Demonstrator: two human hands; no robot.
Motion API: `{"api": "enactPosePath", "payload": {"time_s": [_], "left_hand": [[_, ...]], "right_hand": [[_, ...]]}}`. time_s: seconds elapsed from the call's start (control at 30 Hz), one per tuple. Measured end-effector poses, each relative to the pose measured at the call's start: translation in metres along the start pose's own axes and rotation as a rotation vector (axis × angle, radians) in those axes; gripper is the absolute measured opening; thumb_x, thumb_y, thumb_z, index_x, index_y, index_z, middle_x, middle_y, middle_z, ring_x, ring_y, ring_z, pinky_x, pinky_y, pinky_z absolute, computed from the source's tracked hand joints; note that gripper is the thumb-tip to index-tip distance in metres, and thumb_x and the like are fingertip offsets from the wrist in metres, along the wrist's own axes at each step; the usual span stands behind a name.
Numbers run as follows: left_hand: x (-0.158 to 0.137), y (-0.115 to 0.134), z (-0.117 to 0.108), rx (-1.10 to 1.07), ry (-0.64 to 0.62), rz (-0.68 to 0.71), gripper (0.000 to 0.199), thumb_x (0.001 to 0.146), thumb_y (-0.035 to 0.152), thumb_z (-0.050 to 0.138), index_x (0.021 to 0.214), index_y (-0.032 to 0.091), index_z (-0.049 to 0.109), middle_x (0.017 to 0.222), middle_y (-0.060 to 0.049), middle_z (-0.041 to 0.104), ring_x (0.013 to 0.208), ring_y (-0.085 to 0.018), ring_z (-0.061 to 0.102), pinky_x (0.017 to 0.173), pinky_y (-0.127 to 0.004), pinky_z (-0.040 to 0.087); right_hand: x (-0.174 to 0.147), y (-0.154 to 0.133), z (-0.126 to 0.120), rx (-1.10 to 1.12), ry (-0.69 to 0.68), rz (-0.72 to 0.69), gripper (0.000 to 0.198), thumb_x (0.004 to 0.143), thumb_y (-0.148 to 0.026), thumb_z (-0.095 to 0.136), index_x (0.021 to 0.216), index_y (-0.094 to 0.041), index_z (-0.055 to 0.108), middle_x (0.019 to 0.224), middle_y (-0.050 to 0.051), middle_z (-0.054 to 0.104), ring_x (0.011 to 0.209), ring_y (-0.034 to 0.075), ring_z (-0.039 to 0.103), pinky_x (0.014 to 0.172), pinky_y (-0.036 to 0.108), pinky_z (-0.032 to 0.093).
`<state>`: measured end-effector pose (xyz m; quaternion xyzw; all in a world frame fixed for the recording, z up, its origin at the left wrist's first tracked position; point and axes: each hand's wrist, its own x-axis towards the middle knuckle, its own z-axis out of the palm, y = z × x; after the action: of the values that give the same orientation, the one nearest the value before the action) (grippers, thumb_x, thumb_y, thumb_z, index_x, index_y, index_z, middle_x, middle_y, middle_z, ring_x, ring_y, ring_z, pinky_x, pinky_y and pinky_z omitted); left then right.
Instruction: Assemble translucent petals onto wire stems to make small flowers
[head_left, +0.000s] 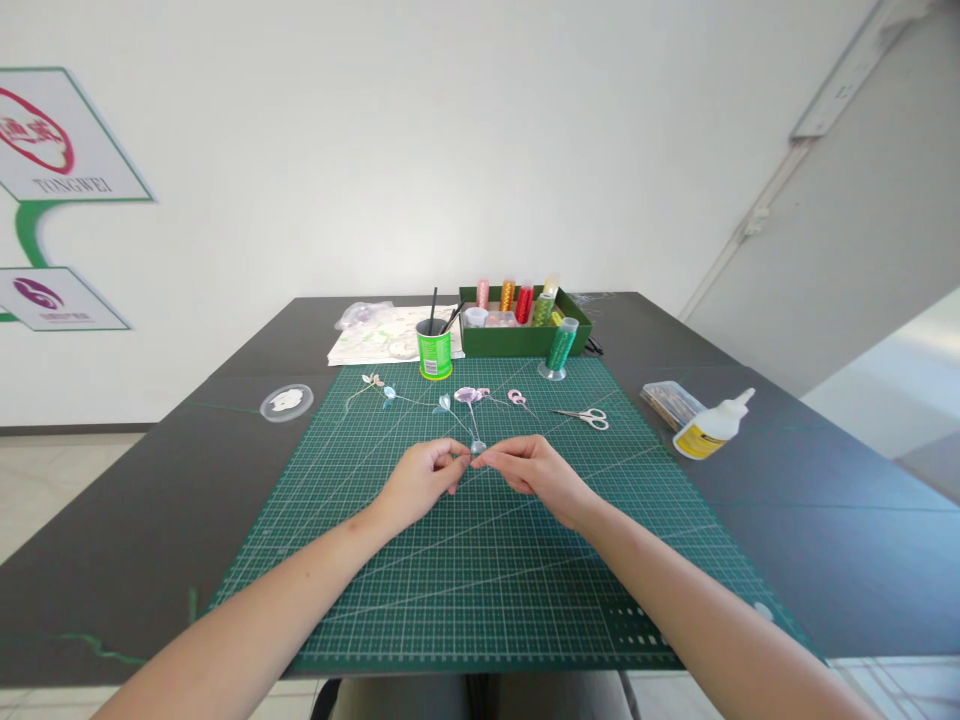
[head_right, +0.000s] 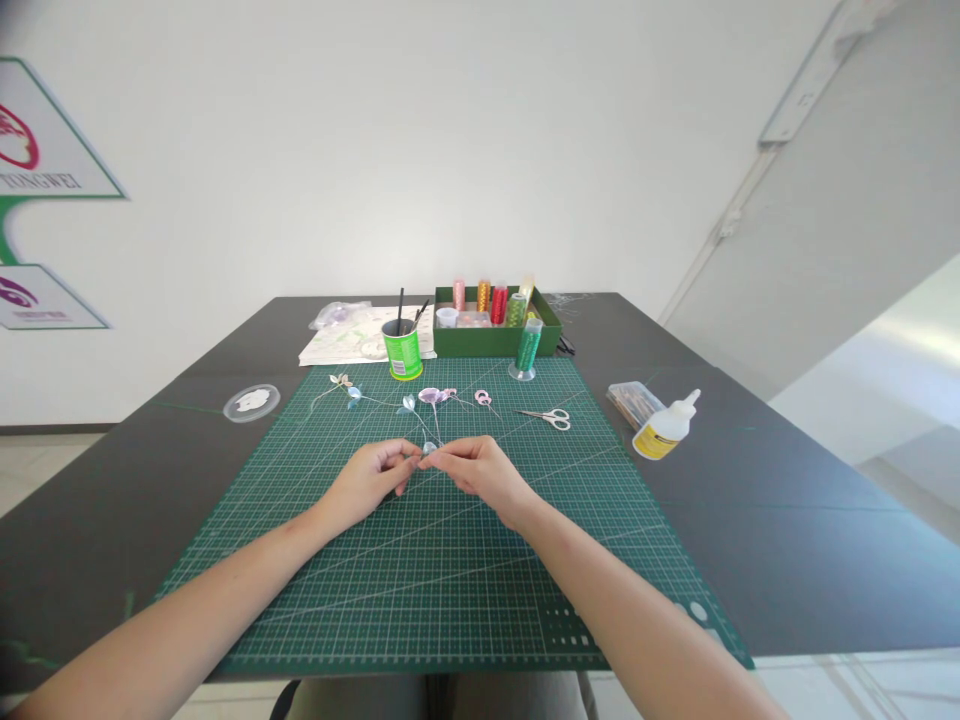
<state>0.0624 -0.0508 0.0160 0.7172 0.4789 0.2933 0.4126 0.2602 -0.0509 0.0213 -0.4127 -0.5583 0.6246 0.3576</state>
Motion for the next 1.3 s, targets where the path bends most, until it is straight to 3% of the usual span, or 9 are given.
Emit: {"api": "enactPosePath", "payload": {"time_s": [0.17, 0.3, 0.4, 0.5, 0.67, 0.9, 1.03, 1.17, 1.3], "left_hand": [[0.003, -0.004, -0.002, -0.121, 0.065, -0.03, 0.028, 0.09, 0.042, 0.054, 0.088, 0.016, 0.066, 0.05, 0.005, 0.056, 0.046, -0.011, 0.048, 0.054, -0.023, 0.036], [0.004, -0.008, -0.004, -0.195, 0.163, -0.05, 0.029, 0.089, 0.042, 0.055, 0.09, 0.015, 0.065, 0.05, 0.005, 0.056, 0.046, -0.011, 0.043, 0.052, -0.023, 0.034], [0.004, -0.008, -0.005, -0.224, 0.2, -0.042, 0.029, 0.09, 0.043, 0.055, 0.09, 0.016, 0.064, 0.05, 0.005, 0.056, 0.045, -0.01, 0.041, 0.05, -0.023, 0.032], [0.003, -0.006, -0.004, -0.244, 0.203, -0.03, 0.027, 0.09, 0.043, 0.055, 0.09, 0.016, 0.062, 0.051, 0.005, 0.057, 0.045, -0.01, 0.041, 0.049, -0.022, 0.032], [0.0, -0.002, -0.003, -0.242, 0.157, -0.006, 0.027, 0.092, 0.042, 0.054, 0.091, 0.016, 0.062, 0.052, 0.005, 0.058, 0.044, -0.01, 0.042, 0.048, -0.021, 0.032], [-0.007, 0.006, 0.003, -0.235, 0.045, 0.045, 0.024, 0.093, 0.039, 0.053, 0.095, 0.016, 0.06, 0.056, 0.003, 0.063, 0.047, -0.011, 0.048, 0.051, -0.021, 0.038], [-0.011, 0.01, 0.006, -0.162, 0.064, 0.071, 0.022, 0.093, 0.037, 0.053, 0.092, 0.017, 0.061, 0.055, 0.004, 0.062, 0.046, -0.01, 0.045, 0.05, -0.021, 0.035], [-0.012, 0.011, 0.008, -0.035, 0.104, 0.09, 0.022, 0.095, 0.036, 0.052, 0.092, 0.018, 0.063, 0.054, 0.005, 0.064, 0.046, -0.01, 0.045, 0.053, -0.022, 0.035], [-0.013, 0.011, 0.01, 0.01, 0.122, 0.075, 0.02, 0.094, 0.036, 0.052, 0.096, 0.019, 0.064, 0.061, 0.004, 0.069, 0.048, -0.011, 0.053, 0.054, -0.022, 0.04]], "right_hand": [[-0.001, -0.002, 0.001, 0.003, 0.039, -0.039, 0.036, 0.078, -0.048, 0.069, 0.087, -0.013, 0.077, 0.045, -0.008, 0.034, 0.044, 0.007, 0.025, 0.045, 0.025, 0.016], [0.003, 0.001, -0.005, 0.002, 0.256, -0.097, 0.033, 0.081, -0.046, 0.064, 0.091, -0.016, 0.073, 0.052, -0.006, 0.04, 0.048, 0.009, 0.032, 0.047, 0.025, 0.025], [0.007, 0.007, -0.013, -0.137, 0.532, -0.169, 0.026, 0.08, -0.043, 0.063, 0.087, -0.018, 0.068, 0.079, 0.004, 0.062, 0.075, 0.018, 0.055, 0.067, 0.031, 0.044], [0.008, 0.012, -0.017, -0.352, 0.68, -0.258, 0.028, 0.08, -0.038, 0.062, 0.103, -0.021, 0.064, 0.115, 0.01, 0.064, 0.112, 0.029, 0.054, 0.095, 0.046, 0.042], [0.005, 0.012, -0.007, -0.382, 0.402, -0.321, 0.032, 0.086, -0.031, 0.056, 0.116, -0.024, 0.064, 0.125, 0.009, 0.064, 0.122, 0.027, 0.054, 0.106, 0.046, 0.037], [0.001, 0.009, 0.016, 0.048, -0.014, -0.179, 0.017, 0.082, -0.033, 0.061, 0.09, -0.02, 0.068, 0.088, 0.004, 0.069, 0.088, 0.019, 0.064, 0.084, 0.035, 0.049], [-0.002, 0.008, 0.022, 0.141, -0.01, -0.043, 0.02, 0.08, -0.036, 0.064, 0.088, -0.018, 0.064, 0.057, -0.005, 0.051, 0.046, 0.008, 0.036, 0.045, 0.023, 0.029], [-0.003, 0.007, 0.024, 0.174, 0.082, 0.026, 0.029, 0.077, -0.041, 0.068, 0.094, -0.018, 0.063, 0.049, -0.011, 0.031, 0.044, 0.007, 0.02, 0.041, 0.023, 0.012], [-0.004, 0.003, 0.024, 0.147, 0.164, 0.014, 0.032, 0.072, -0.043, 0.074, 0.089, -0.017, 0.067, 0.05, -0.009, 0.038, 0.044, 0.006, 0.024, 0.042, 0.024, 0.015]]}}
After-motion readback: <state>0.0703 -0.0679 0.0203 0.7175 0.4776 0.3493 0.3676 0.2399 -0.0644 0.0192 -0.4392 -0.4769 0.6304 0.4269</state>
